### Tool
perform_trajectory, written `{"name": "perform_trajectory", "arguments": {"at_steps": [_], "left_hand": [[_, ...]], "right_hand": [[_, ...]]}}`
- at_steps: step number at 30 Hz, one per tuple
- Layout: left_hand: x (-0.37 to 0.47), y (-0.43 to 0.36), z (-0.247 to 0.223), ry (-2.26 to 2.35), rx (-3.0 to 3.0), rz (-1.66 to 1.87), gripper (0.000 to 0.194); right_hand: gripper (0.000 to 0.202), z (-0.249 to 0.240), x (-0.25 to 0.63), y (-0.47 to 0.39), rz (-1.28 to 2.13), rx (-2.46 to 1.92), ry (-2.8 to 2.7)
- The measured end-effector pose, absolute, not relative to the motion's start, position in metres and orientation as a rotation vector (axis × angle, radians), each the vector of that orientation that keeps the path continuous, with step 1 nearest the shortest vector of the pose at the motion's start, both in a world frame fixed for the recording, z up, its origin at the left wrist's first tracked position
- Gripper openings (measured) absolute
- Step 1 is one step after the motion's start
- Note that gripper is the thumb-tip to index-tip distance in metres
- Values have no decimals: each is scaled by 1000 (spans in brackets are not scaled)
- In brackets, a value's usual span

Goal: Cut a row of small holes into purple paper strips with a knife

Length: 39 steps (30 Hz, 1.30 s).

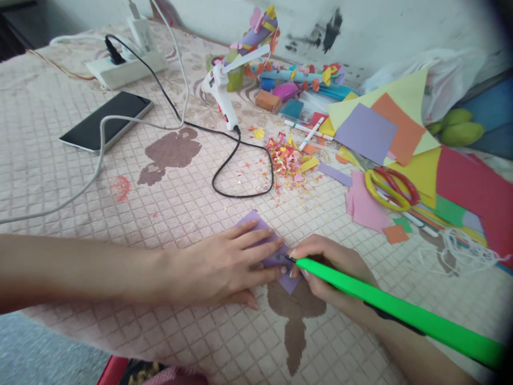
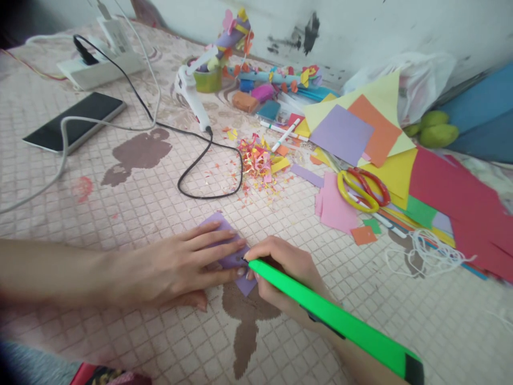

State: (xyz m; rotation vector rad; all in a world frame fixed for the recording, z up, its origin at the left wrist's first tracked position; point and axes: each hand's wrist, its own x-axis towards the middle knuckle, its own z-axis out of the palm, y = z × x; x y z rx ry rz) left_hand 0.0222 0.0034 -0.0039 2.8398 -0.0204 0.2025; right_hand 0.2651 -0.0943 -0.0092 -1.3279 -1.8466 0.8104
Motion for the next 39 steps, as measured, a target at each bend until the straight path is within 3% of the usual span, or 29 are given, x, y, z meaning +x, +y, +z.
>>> {"name": "perform_trajectory", "arguments": {"at_steps": [39], "left_hand": [[22, 10, -7, -78, 2795, 210, 56]], "right_hand": [[20, -6, 259, -95, 732, -1396, -1836]]}}
